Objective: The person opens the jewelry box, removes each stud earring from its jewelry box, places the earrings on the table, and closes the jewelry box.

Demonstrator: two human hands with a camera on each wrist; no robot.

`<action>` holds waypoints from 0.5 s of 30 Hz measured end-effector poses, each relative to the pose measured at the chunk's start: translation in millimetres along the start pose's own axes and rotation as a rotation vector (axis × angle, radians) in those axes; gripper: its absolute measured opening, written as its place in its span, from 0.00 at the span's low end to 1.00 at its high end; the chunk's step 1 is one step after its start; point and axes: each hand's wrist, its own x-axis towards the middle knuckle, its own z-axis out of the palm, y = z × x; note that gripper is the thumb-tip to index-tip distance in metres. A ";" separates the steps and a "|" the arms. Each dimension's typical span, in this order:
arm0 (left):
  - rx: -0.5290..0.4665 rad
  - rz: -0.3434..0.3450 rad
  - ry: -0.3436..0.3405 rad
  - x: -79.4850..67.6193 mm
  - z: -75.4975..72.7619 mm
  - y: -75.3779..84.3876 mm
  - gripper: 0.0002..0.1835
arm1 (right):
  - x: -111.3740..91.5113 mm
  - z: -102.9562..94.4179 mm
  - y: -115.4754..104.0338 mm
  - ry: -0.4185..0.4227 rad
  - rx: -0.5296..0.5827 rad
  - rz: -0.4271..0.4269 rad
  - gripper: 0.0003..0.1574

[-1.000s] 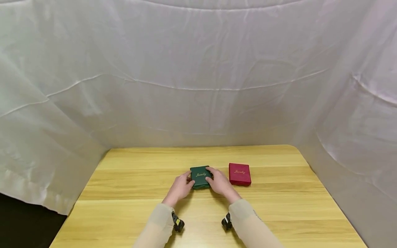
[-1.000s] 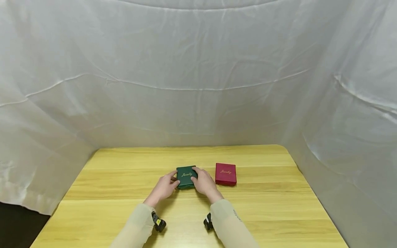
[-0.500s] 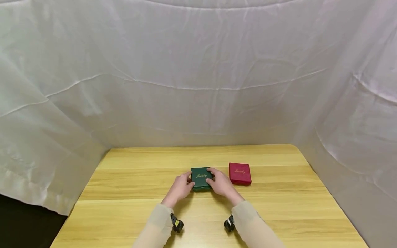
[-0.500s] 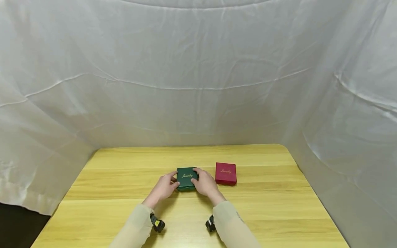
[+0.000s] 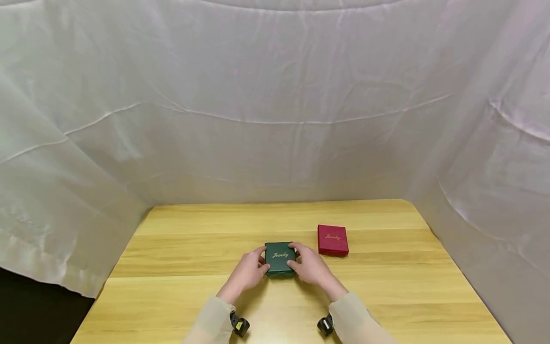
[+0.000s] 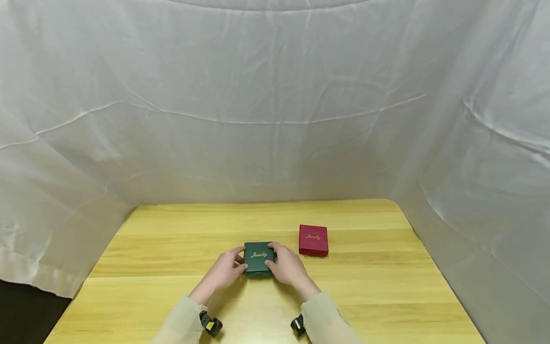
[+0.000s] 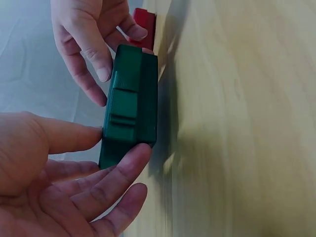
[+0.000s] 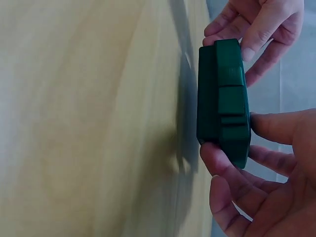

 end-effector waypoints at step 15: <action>-0.079 0.019 -0.071 -30.6 1.0 -1.1 0.30 | -29.2 10.1 1.6 -0.040 0.003 -0.048 0.30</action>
